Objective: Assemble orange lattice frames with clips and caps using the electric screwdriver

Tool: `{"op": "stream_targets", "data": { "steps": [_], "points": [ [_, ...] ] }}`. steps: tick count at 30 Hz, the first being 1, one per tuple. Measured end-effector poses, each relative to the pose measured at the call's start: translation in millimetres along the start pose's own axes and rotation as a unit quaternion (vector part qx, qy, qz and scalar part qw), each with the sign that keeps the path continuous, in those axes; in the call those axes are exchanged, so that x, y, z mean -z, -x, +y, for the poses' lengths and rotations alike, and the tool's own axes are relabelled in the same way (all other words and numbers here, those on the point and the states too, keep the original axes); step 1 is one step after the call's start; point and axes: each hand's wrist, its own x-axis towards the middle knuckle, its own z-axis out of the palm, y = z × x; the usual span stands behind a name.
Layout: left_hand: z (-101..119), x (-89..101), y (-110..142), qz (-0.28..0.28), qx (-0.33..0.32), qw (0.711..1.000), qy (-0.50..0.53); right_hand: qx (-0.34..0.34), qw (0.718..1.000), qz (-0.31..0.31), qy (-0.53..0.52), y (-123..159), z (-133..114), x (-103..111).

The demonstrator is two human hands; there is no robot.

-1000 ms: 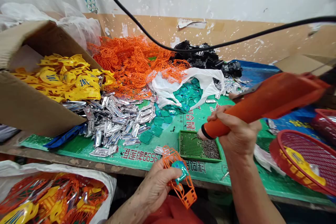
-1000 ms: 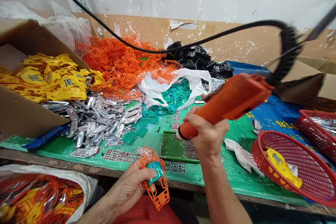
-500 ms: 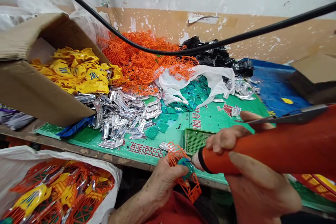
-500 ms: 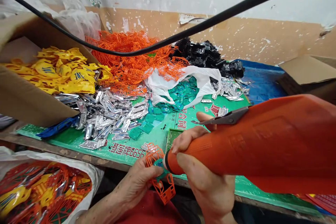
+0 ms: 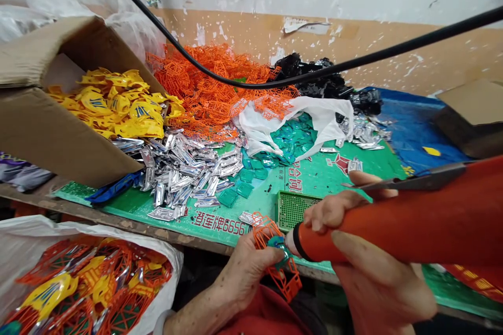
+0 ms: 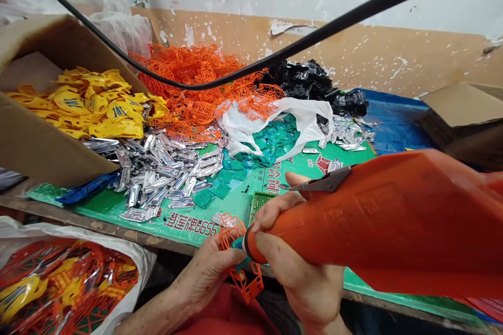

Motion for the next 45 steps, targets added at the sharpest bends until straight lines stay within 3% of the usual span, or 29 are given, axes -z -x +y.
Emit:
{"op": "stream_targets", "data": {
  "steps": [13,27,31,35,39,45],
  "points": [
    [-4,0.0,2,0.030,0.011,0.999,-0.020,-0.002,1.000,-0.010,-0.003,5,6,1],
    [-1,1.4,5,-0.005,0.009,0.997,-0.074,0.008,0.999,-0.021,-0.033,12,12,8],
    [4,2.3,8,-0.040,-0.012,0.995,-0.089,0.035,0.998,0.007,-0.055,-3,-6,12],
    [9,4.4,10,-0.056,-0.007,0.997,-0.055,0.108,0.989,0.100,-0.030,-37,-10,23],
    [10,6.4,10,-0.053,0.034,0.998,-0.012,0.146,0.974,0.174,0.018,-71,13,34],
    [8,10.3,7,-0.025,0.068,0.997,0.015,0.124,0.977,0.164,0.051,-88,54,40]
  ]
}}
